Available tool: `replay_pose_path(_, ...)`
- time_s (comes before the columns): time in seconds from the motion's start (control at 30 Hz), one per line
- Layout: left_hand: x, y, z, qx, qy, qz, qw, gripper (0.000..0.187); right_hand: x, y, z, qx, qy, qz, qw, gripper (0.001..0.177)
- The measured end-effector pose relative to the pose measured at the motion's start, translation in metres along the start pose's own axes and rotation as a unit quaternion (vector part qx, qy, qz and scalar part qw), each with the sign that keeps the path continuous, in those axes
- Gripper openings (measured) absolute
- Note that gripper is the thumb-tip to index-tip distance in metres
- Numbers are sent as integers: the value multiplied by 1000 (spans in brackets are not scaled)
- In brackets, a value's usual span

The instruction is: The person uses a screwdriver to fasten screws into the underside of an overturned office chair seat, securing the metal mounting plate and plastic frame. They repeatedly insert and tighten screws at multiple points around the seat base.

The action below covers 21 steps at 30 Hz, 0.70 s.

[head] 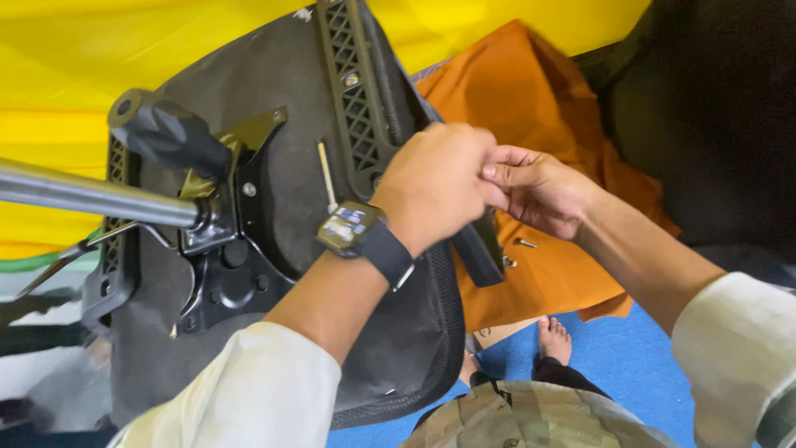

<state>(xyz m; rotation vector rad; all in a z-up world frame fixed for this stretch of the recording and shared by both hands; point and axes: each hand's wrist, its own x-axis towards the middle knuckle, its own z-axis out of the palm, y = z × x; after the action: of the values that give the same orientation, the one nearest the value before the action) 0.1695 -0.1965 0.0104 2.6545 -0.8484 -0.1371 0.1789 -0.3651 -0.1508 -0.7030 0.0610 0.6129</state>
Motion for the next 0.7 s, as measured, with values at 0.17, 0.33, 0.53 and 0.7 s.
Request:
replay_pose_path(0.17,6,4,-7,-134,126,-58,981,27,-34,-14,23,54,2,-39,998,16)
replay_pose_path(0.33,-1,27,-4,-118,105,-186,970,21,-52,-22,48,-15,28,-84,996,24)
replay_pose_path(0.53,-5,37,-3,-124,138,-201,962,10,-53,-37,61,-127,53,-121,983,9)
replay_pose_path(0.7,3,36,-4,-277,132,-212,928,8,-58,-66,69,-290,82,-141,943,8)
